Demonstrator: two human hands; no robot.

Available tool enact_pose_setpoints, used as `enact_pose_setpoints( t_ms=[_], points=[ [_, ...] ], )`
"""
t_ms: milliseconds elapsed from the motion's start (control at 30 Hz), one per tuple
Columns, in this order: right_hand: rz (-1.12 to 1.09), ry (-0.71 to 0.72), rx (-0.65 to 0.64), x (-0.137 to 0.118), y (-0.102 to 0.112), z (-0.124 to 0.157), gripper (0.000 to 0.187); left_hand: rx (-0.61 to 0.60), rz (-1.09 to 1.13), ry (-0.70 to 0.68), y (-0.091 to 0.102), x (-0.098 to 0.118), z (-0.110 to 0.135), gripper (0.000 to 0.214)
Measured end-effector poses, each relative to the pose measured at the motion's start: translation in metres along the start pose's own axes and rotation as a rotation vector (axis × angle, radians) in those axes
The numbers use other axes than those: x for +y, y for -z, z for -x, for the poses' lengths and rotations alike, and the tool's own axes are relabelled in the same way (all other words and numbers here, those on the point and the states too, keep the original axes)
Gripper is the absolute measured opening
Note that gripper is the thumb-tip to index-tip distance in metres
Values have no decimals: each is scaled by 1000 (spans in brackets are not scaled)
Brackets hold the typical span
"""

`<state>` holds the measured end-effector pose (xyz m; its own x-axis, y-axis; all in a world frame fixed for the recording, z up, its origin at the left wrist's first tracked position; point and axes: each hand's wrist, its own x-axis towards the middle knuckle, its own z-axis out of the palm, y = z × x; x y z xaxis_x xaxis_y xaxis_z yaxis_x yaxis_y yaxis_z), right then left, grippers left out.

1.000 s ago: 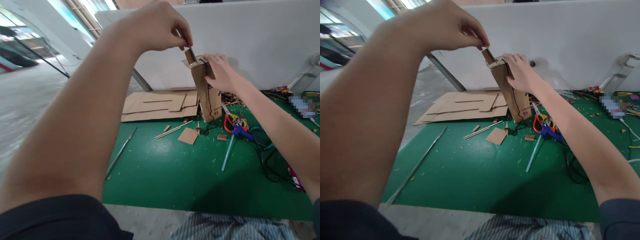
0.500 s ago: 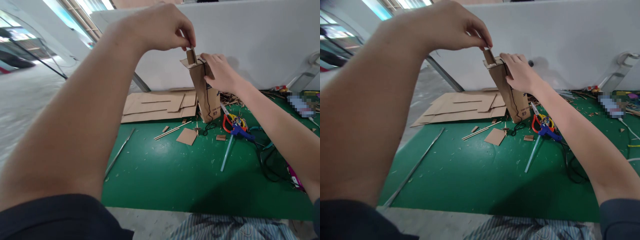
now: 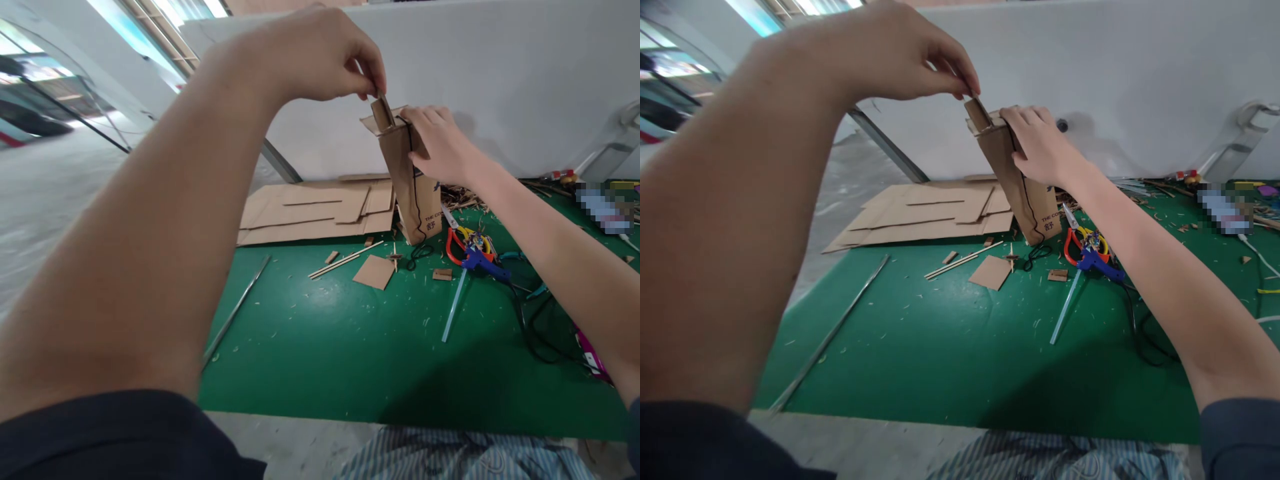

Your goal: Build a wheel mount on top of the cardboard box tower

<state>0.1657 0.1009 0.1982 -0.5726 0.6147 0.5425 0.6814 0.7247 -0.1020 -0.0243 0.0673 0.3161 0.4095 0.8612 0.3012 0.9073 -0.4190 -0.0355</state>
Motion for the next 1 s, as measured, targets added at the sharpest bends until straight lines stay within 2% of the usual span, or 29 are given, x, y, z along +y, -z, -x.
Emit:
enact_pose_setpoints(
  t_ms=[400, 667, 1000],
  points=[
    [-53, 13, 41, 3, -4, 0, 56, -36, 114, 60, -2, -3, -3, 31],
    [5, 4, -1, -5, 5, 4, 58, 20, -77, -63, -6, -3, -4, 31],
    [-68, 1, 38, 0, -1, 3, 56, 131, -6, -120, -11, -2, 10, 31]
  ],
)
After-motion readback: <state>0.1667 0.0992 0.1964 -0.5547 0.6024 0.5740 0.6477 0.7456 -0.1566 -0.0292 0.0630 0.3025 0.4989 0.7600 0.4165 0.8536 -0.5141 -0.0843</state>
